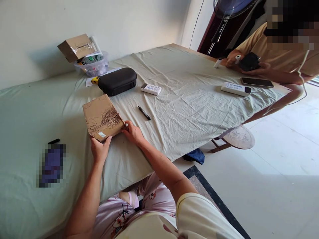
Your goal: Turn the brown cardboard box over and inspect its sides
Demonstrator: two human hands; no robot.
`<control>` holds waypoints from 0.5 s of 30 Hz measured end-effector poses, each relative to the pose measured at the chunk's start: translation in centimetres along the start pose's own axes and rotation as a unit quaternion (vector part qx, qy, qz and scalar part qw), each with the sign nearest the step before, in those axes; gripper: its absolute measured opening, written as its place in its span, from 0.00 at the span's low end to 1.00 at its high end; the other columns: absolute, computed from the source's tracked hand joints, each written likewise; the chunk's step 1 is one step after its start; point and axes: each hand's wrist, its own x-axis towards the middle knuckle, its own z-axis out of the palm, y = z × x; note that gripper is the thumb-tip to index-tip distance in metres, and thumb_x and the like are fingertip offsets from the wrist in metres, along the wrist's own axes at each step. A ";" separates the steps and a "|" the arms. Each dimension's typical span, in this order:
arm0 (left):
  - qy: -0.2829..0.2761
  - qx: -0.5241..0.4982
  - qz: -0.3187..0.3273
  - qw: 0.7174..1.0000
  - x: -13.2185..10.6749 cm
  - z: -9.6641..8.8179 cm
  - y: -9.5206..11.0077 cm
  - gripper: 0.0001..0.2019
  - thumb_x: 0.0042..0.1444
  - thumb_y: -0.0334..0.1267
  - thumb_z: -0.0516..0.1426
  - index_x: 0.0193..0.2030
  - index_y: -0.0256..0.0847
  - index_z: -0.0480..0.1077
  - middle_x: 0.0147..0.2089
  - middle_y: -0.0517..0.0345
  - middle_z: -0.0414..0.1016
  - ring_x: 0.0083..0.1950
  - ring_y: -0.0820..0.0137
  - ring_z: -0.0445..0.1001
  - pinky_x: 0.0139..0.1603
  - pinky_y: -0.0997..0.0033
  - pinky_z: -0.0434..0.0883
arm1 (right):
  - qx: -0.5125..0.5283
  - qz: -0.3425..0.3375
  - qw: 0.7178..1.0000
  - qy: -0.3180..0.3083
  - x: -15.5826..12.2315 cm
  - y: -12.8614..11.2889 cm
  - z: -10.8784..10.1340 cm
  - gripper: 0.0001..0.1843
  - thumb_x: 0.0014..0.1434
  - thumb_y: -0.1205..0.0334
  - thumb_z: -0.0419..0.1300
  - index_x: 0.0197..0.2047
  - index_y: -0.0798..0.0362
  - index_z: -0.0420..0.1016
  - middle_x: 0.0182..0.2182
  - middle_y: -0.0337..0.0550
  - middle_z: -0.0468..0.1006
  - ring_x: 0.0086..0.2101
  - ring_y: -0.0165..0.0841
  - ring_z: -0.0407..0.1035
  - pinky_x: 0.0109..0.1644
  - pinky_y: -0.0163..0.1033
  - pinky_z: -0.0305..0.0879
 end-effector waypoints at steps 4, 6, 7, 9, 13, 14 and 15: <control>0.000 0.000 0.027 1.000 0.2 0.4 -1.0 0.45 0.51 0.45 0.71 0.72 0.35 0.60 0.72 0.28 0.70 0.74 0.44 0.72 0.72 0.46 0.71 | 0.008 -0.007 1.000 0.000 0.1 0.1 0.0 0.22 0.65 0.60 0.63 0.61 0.49 0.68 0.32 0.35 0.82 0.31 0.33 0.73 0.40 0.37 0.64; -0.002 -0.001 0.045 0.999 0.2 0.5 -1.4 0.45 0.51 0.45 0.71 0.72 0.37 0.59 0.72 0.31 0.70 0.74 0.46 0.72 0.73 0.47 0.71 | 0.004 -0.004 1.000 0.001 0.1 0.1 0.0 0.22 0.64 0.61 0.64 0.61 0.50 0.68 0.32 0.35 0.82 0.32 0.34 0.73 0.40 0.37 0.64; -0.004 -0.001 0.049 0.999 0.3 0.4 -1.5 0.45 0.51 0.45 0.71 0.72 0.38 0.59 0.72 0.32 0.70 0.74 0.46 0.72 0.73 0.48 0.72 | 0.003 -0.004 1.000 0.002 0.1 0.0 0.0 0.22 0.64 0.61 0.64 0.61 0.50 0.68 0.32 0.35 0.82 0.32 0.34 0.74 0.40 0.37 0.65; -0.011 0.001 0.044 0.999 0.3 0.3 -1.5 0.44 0.51 0.44 0.71 0.72 0.39 0.59 0.72 0.33 0.71 0.74 0.47 0.72 0.73 0.48 0.72 | 0.004 -0.004 1.000 0.000 0.1 0.0 -0.1 0.22 0.64 0.62 0.63 0.61 0.50 0.68 0.33 0.36 0.82 0.33 0.34 0.74 0.41 0.37 0.65; -0.026 -0.004 0.025 0.999 0.5 -0.1 -1.1 0.46 0.50 0.43 0.71 0.73 0.36 0.59 0.73 0.30 0.69 0.75 0.45 0.71 0.73 0.47 0.71 | 0.014 -0.006 1.000 -0.002 0.0 0.0 -0.1 0.22 0.64 0.62 0.62 0.61 0.50 0.68 0.33 0.36 0.83 0.33 0.35 0.75 0.43 0.39 0.67; -0.028 -0.006 0.024 0.999 0.5 -0.2 -0.9 0.46 0.50 0.43 0.71 0.73 0.36 0.58 0.74 0.30 0.69 0.75 0.44 0.70 0.74 0.47 0.70 | 0.015 -0.007 1.000 -0.001 0.0 -0.1 -0.1 0.22 0.64 0.62 0.61 0.61 0.49 0.68 0.33 0.37 0.83 0.33 0.36 0.75 0.43 0.39 0.67; -0.031 -0.007 0.024 0.999 0.5 -0.2 -0.9 0.46 0.50 0.43 0.71 0.74 0.35 0.58 0.74 0.29 0.68 0.75 0.44 0.70 0.74 0.47 0.69 | 0.015 -0.007 1.000 0.000 0.0 -0.1 -0.1 0.21 0.64 0.62 0.61 0.60 0.49 0.68 0.33 0.37 0.83 0.33 0.36 0.75 0.43 0.39 0.67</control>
